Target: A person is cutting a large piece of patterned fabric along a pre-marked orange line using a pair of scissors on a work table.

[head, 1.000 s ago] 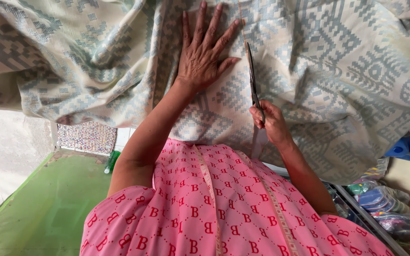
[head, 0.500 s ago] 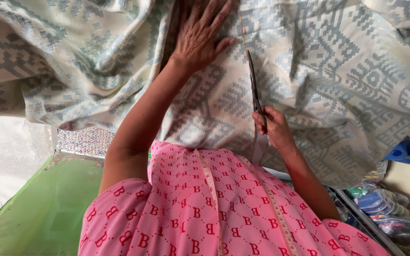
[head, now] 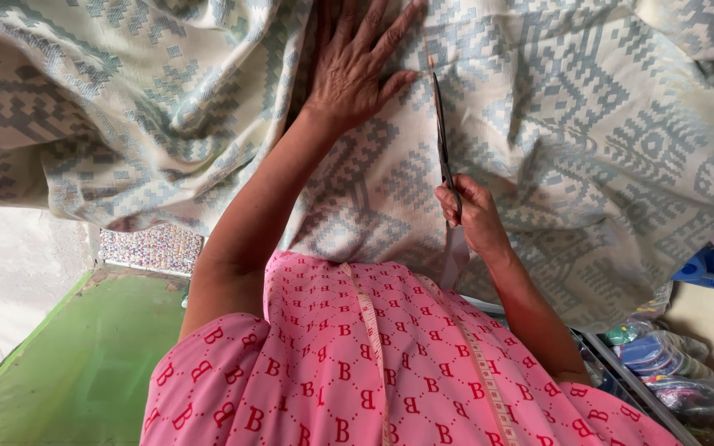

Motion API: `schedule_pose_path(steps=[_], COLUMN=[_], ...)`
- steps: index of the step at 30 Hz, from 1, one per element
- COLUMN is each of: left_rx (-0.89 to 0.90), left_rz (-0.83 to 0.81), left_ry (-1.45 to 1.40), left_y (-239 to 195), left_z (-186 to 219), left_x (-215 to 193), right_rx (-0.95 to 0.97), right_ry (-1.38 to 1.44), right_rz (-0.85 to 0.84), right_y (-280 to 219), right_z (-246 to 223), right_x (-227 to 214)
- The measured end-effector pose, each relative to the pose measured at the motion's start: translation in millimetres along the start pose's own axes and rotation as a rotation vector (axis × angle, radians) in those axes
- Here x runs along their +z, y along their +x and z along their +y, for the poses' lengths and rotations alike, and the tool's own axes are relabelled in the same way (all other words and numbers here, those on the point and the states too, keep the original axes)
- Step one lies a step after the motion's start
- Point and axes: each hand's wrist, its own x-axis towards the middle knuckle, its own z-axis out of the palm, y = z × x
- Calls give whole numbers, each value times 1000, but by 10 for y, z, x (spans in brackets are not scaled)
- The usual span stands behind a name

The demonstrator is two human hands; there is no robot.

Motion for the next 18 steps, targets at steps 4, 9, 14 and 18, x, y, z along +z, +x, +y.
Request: schedule_pose_path(steps=[4, 9, 14, 18], left_rx=[-29, -32, -62, -54], left_rz=[-12, -17, -98, -65], left_ry=[18, 24, 65, 41], left_y=[-3, 1, 27, 32], left_z=[29, 21, 51, 68], left_x=[-86, -51, -150, -213], right_rx=[48, 12, -16, -2], right_ry=[14, 0, -26, 15], right_rz=[21, -8, -1, 9], right_y=[-2, 30, 172, 199], right_z=[18, -228, -263, -179], right_x=[-50, 21, 52, 39])
